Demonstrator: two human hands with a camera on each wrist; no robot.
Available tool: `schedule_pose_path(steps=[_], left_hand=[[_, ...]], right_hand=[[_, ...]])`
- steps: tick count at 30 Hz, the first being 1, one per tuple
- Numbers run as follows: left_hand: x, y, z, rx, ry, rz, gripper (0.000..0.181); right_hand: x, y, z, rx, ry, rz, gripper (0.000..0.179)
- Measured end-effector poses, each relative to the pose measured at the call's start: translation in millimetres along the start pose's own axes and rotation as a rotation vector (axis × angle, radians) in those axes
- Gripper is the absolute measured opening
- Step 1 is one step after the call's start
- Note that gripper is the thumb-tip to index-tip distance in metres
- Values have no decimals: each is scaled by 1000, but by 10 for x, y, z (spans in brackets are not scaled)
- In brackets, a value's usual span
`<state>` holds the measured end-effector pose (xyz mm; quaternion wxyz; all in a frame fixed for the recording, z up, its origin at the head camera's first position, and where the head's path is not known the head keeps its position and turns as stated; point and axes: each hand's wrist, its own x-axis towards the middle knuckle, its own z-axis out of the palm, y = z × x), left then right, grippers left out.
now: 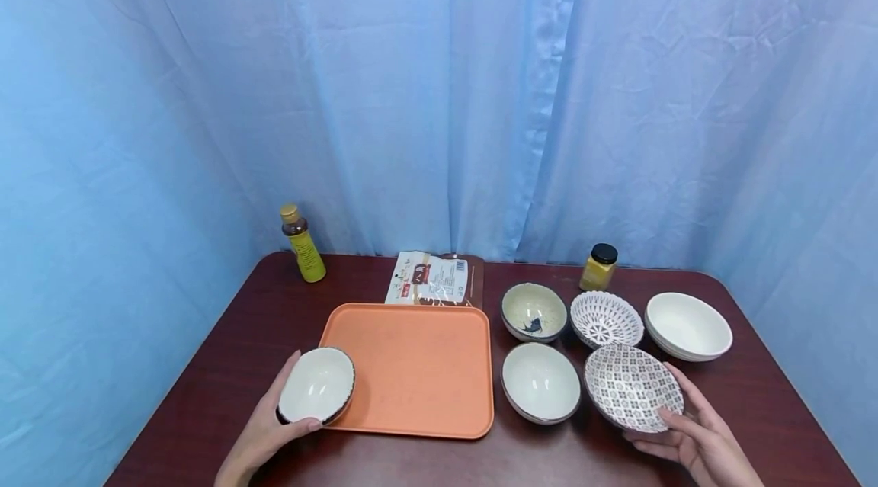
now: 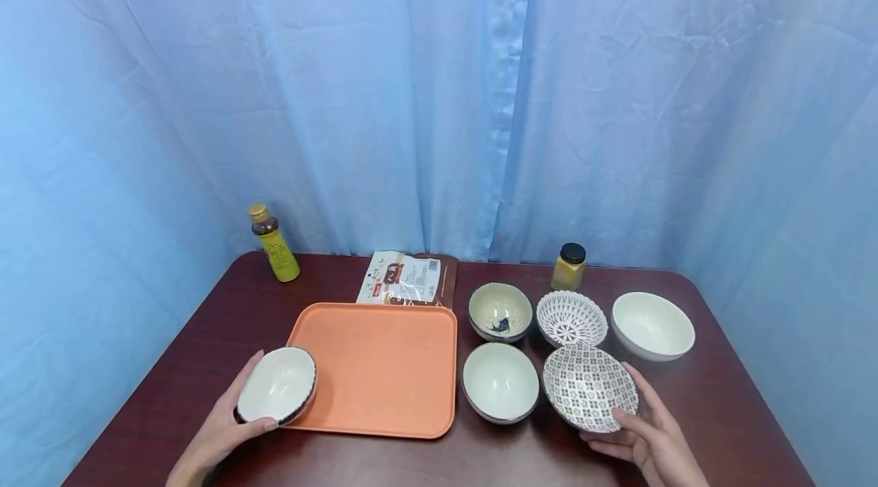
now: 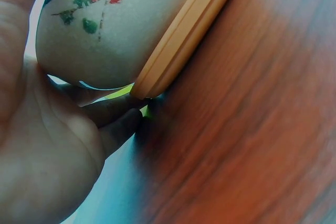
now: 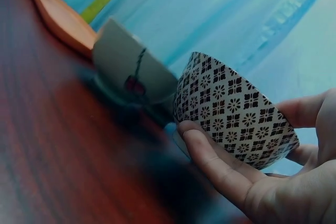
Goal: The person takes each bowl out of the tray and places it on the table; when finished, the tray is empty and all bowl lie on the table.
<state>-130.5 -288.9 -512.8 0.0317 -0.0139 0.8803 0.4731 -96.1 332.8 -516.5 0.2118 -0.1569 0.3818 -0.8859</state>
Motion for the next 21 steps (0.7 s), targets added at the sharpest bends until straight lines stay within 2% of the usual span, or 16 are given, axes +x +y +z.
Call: schedule_pose_path(steps=[10, 14, 17, 21], left_hand=[[-11, -3, 0, 0, 0, -1, 115], [-14, 2, -3, 0, 2, -4, 115], [-10, 8, -6, 2, 2, -11, 115], [-3, 15, -4, 9, 1, -21, 115]], right_hand=[[-55, 118, -118, -55, 133, 64, 60], [-58, 118, -142, -39, 145, 95, 78], [-65, 108, -167, -60, 183, 144, 82], [-71, 80, -190, -151, 283, 253, 80]])
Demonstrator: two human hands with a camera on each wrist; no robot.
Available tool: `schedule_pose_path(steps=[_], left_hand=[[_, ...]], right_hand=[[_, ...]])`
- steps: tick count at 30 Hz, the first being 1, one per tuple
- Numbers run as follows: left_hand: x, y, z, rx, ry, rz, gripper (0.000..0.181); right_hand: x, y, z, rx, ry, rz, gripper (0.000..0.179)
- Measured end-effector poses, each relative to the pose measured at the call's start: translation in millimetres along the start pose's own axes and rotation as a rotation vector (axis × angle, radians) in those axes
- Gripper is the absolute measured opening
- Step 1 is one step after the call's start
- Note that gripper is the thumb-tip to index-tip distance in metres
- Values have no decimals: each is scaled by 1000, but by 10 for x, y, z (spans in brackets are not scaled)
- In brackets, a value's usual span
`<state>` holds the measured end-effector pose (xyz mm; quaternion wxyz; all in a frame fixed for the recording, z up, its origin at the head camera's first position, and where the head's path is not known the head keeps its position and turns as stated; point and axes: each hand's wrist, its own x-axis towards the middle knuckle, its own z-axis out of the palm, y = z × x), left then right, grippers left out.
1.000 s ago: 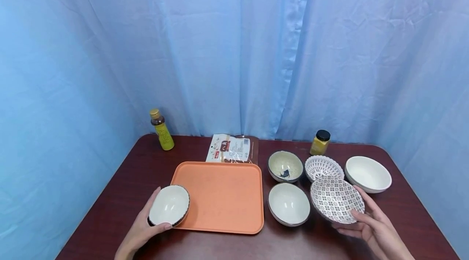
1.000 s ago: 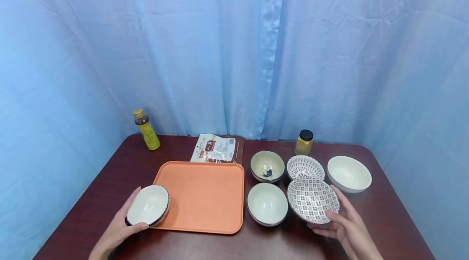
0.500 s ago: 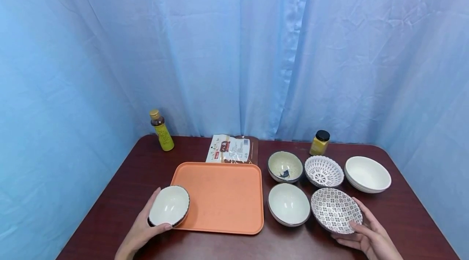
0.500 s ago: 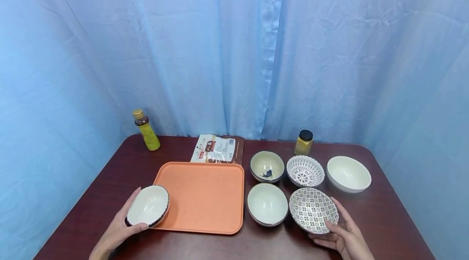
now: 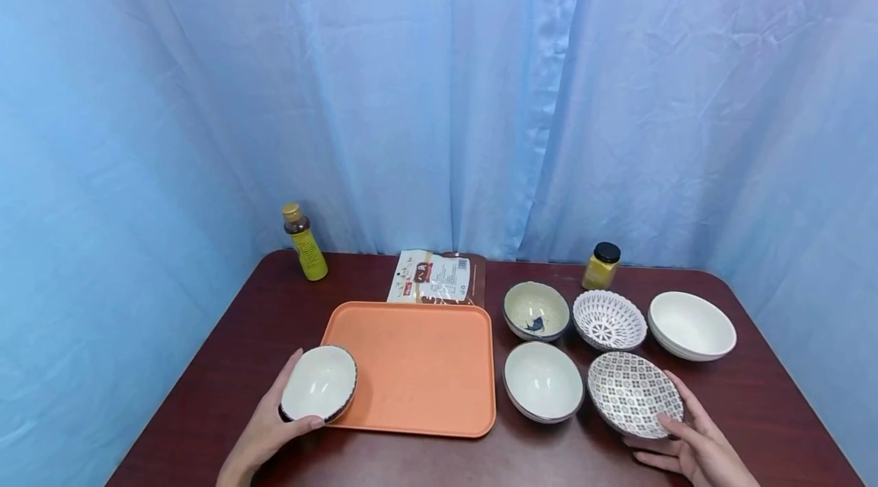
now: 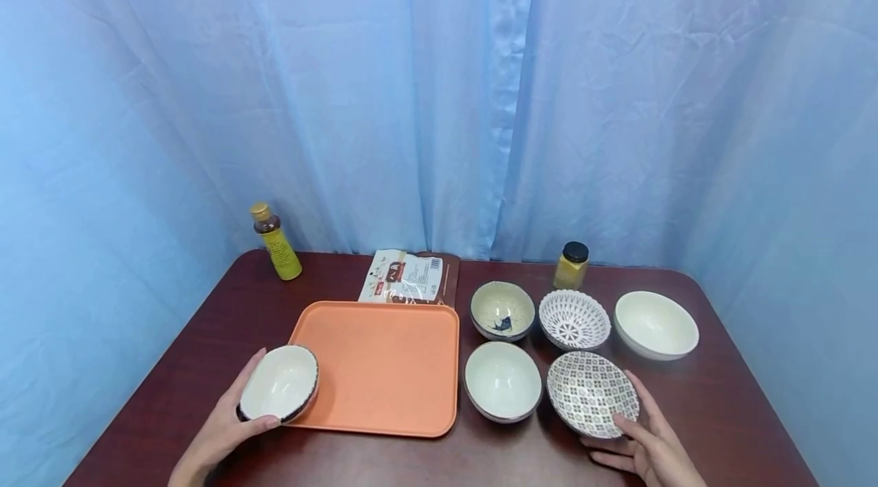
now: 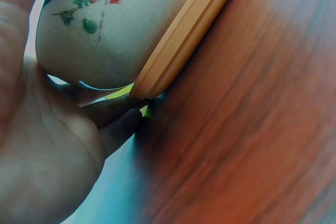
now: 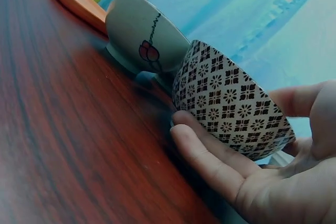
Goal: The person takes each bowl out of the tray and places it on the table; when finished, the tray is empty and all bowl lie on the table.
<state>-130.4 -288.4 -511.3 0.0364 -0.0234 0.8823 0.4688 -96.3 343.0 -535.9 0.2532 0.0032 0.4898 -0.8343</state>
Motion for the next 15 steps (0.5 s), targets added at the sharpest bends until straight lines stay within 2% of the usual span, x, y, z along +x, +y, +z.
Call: schedule_pose_path(steps=[4, 9, 11, 15], left_hand=[[0, -4, 3, -10, -1, 7, 115], [1, -11, 3, -26, -2, 23, 115], [3, -12, 1, -31, -2, 27, 114], [2, -11, -4, -37, 0, 31, 114]], right_hand=[[1, -94, 22, -148, 105, 103, 77], [-96, -253, 31, -384, 190, 160, 77], [-159, -320, 6, -479, 199, 126, 78], [-265, -487, 130, -777, 338, -12, 81]])
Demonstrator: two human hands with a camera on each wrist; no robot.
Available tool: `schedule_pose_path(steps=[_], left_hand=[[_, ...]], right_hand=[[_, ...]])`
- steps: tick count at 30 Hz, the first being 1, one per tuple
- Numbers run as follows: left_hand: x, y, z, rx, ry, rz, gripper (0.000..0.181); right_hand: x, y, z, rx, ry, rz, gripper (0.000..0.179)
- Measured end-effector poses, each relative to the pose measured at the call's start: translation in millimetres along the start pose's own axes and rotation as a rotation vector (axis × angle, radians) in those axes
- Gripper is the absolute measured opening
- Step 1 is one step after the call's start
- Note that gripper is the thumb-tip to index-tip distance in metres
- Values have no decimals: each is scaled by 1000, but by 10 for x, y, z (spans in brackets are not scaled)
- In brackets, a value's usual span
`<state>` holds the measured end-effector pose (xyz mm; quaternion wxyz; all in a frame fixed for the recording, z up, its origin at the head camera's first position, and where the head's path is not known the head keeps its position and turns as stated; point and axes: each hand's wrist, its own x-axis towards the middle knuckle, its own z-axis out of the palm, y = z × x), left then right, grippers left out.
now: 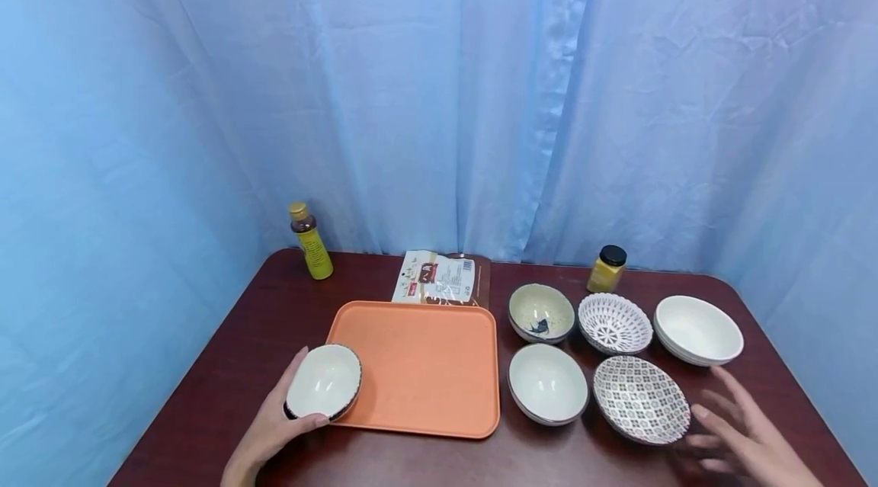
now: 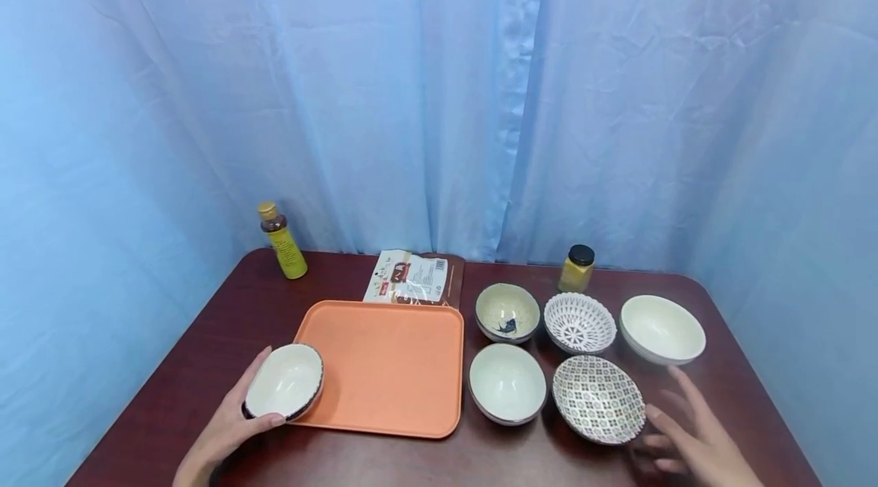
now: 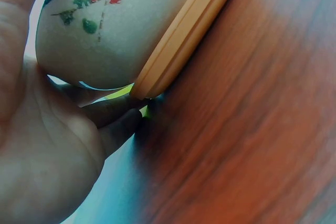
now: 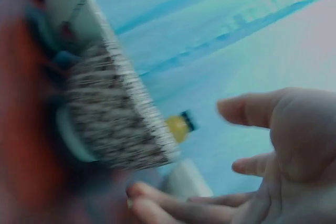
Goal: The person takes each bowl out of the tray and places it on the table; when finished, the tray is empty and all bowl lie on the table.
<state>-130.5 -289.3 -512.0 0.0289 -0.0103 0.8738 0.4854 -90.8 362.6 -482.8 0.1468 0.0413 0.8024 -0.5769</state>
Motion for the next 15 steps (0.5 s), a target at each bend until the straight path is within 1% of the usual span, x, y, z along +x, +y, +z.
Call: schedule_pose_path(steps=[3, 4, 6, 7, 9, 10, 12, 13, 15], left_hand=[[-1, 2, 3, -1, 2, 12, 114], [-3, 2, 4, -2, 4, 16, 114], [-4, 1, 5, -4, 7, 23, 114], [-4, 1, 6, -4, 8, 25, 114], [-2, 3, 7, -6, 10, 23, 114], [-1, 3, 7, -6, 11, 21, 114], [-1, 4, 8, -10, 10, 18, 114], [-2, 4, 9, -12, 10, 17, 114], [-3, 3, 10, -9, 10, 19, 114]], right_hand=[[-77, -264, 48, -235, 175, -39, 84], [-86, -340, 72, -285, 210, -66, 85], [-82, -474, 141, -339, 250, -141, 85], [-65, -535, 195, -340, 259, -188, 84], [-17, -637, 327, -314, 245, -303, 81], [20, -689, 401, -280, 219, -353, 80], [101, -804, 565, -200, 146, -418, 77], [137, -868, 661, -155, 106, -437, 75], [199, -1001, 874, -72, 31, -438, 71]])
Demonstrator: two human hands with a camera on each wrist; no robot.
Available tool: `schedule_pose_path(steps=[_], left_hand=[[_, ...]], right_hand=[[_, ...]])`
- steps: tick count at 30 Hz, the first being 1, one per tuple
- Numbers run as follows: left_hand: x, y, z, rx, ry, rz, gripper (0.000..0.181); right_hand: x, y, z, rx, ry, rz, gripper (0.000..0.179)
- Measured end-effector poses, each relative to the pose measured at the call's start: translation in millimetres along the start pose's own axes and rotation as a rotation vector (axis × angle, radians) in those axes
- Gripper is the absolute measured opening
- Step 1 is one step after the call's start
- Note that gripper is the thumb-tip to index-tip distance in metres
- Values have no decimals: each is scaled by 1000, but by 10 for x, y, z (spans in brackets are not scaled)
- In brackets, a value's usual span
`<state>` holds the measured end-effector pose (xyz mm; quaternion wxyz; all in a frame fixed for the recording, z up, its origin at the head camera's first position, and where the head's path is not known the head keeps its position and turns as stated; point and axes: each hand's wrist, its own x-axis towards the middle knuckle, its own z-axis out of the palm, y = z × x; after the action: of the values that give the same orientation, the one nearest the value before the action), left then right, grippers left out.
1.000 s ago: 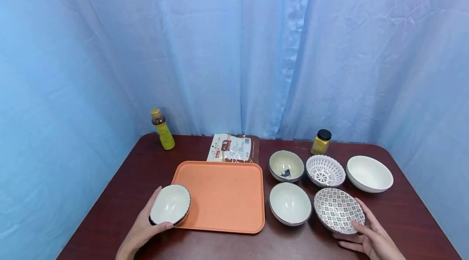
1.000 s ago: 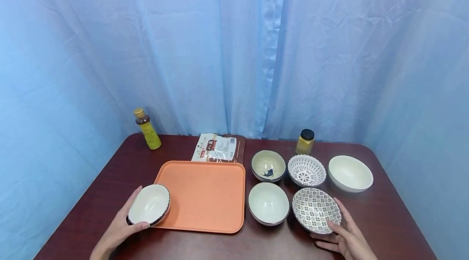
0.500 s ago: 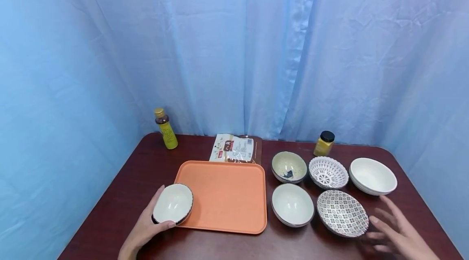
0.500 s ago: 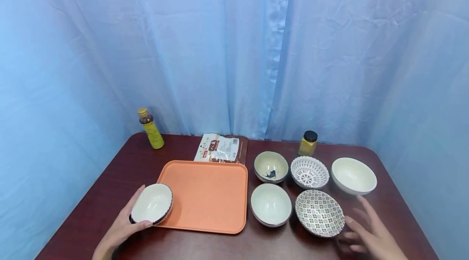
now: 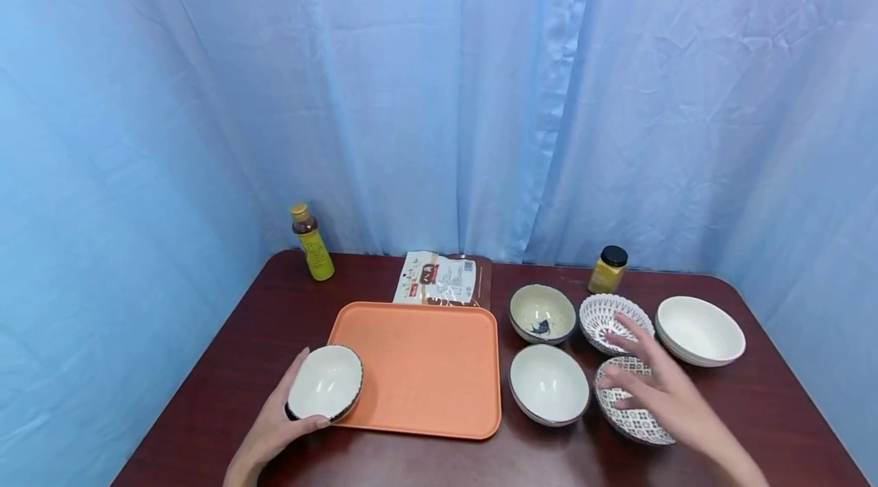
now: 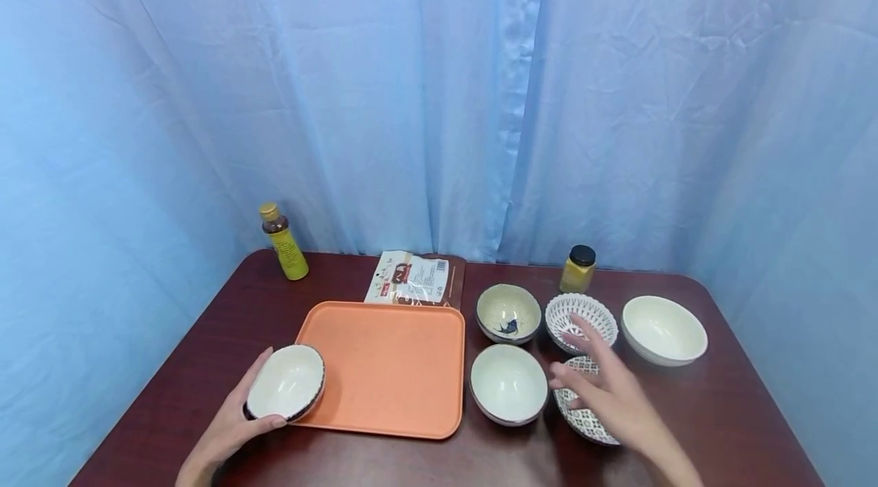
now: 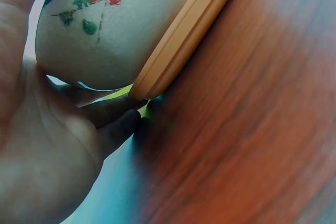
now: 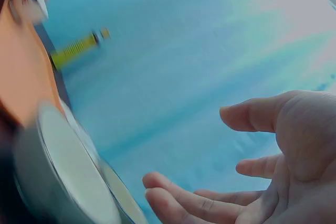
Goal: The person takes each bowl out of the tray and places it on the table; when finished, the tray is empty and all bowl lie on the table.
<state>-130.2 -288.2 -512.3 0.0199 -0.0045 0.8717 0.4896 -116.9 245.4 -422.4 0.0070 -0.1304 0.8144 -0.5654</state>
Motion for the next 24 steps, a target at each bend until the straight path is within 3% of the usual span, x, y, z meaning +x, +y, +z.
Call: schedule_pose_path(steps=[5, 10, 17, 24], left_hand=[[-9, -11, -10, 6, 11, 8, 116], [-12, -28, -40, -16, 14, 5, 117], [-24, -63, -85, -11, -1, 26, 119], [-80, -70, -178, 96, -7, -8, 121]], right_hand=[[276, -223, 619, 196, -155, 61, 68], [543, -242, 1328, 321, -303, 136, 71], [825, -144, 2152, 446, -335, 274, 73], [1010, -81, 2613, 491, -378, 331, 70]])
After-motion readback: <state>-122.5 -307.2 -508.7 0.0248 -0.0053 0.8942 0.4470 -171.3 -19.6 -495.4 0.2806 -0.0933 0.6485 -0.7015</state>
